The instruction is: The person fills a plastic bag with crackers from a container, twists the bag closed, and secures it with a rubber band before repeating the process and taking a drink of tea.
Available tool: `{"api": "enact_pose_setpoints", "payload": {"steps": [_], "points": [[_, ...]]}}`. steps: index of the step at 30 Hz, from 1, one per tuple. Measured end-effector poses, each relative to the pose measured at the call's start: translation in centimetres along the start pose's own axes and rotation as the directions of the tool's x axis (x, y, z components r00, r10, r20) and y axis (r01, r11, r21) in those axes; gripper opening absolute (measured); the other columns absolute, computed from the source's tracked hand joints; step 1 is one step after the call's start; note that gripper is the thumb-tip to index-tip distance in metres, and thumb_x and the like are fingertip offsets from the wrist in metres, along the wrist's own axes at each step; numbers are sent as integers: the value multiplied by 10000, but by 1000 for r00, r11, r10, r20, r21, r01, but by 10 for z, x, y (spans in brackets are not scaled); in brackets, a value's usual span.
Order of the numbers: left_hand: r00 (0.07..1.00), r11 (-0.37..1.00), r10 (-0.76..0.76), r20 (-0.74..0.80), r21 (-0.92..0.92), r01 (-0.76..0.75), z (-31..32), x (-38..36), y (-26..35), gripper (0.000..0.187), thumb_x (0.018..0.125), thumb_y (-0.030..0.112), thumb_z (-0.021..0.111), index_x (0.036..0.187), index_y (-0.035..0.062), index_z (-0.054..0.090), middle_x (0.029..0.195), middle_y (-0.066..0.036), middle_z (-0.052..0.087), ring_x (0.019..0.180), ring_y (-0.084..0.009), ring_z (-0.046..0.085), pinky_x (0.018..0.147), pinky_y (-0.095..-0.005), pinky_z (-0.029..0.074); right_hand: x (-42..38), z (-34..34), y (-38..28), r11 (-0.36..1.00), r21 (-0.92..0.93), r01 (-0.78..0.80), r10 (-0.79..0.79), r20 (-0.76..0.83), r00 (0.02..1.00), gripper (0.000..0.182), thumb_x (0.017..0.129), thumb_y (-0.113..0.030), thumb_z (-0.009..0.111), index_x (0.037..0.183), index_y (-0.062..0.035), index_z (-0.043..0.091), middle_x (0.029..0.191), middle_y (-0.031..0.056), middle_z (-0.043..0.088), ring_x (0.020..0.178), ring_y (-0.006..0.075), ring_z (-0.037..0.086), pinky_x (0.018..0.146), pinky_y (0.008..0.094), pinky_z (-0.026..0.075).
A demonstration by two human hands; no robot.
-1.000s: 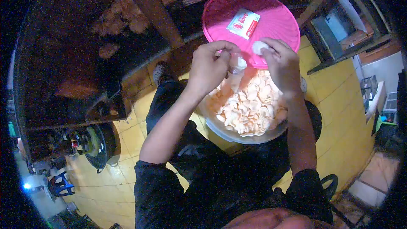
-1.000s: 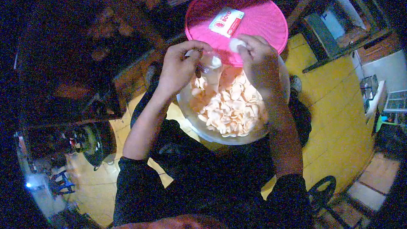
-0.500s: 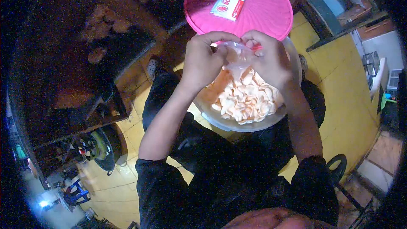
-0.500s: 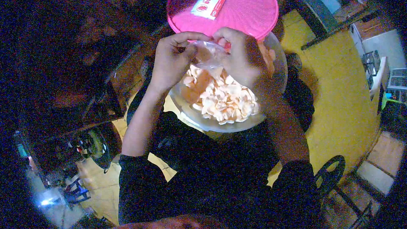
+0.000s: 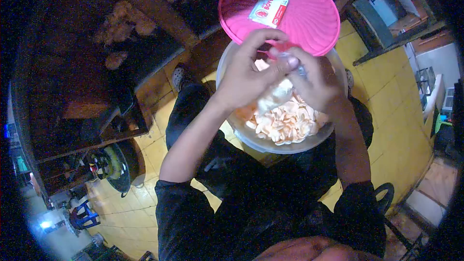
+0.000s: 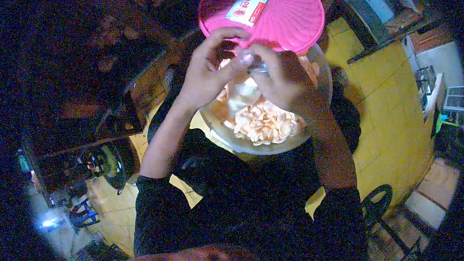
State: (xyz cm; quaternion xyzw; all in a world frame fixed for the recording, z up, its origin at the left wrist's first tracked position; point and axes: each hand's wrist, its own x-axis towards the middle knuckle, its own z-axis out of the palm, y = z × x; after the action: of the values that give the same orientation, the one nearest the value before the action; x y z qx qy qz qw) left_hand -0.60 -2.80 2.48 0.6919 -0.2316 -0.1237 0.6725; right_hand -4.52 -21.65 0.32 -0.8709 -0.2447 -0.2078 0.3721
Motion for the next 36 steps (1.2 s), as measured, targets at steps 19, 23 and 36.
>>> {"api": "enact_pose_setpoints", "payload": {"steps": [19,23,36], "points": [[958,968,-20,287,244,-53,4,-3,-5,646,787,321,756,1286,19,479,1136,-159,643,1063,-235,615,908,-349,473,20,-16,-5,786,364,-500,445,229,866,159,842,-148,685,954,-38,662,902,110,684,814,219,677,771,351,537],[954,976,-80,289,215,17,9,-7,-5,575,870,256,727,1343,28,491,1242,-133,620,1102,-179,582,957,-343,461,4,-15,15,934,71,-350,327,224,918,152,831,-101,686,974,-50,676,928,99,690,837,208,681,793,343,531],[951,961,-54,303,275,-33,0,-8,-11,307,902,215,641,1132,12,667,953,-105,718,895,-172,656,838,-325,504,12,-66,44,442,832,-334,534,54,843,353,971,-290,594,1173,-2,557,878,-1,631,756,87,584,683,256,491]]}}
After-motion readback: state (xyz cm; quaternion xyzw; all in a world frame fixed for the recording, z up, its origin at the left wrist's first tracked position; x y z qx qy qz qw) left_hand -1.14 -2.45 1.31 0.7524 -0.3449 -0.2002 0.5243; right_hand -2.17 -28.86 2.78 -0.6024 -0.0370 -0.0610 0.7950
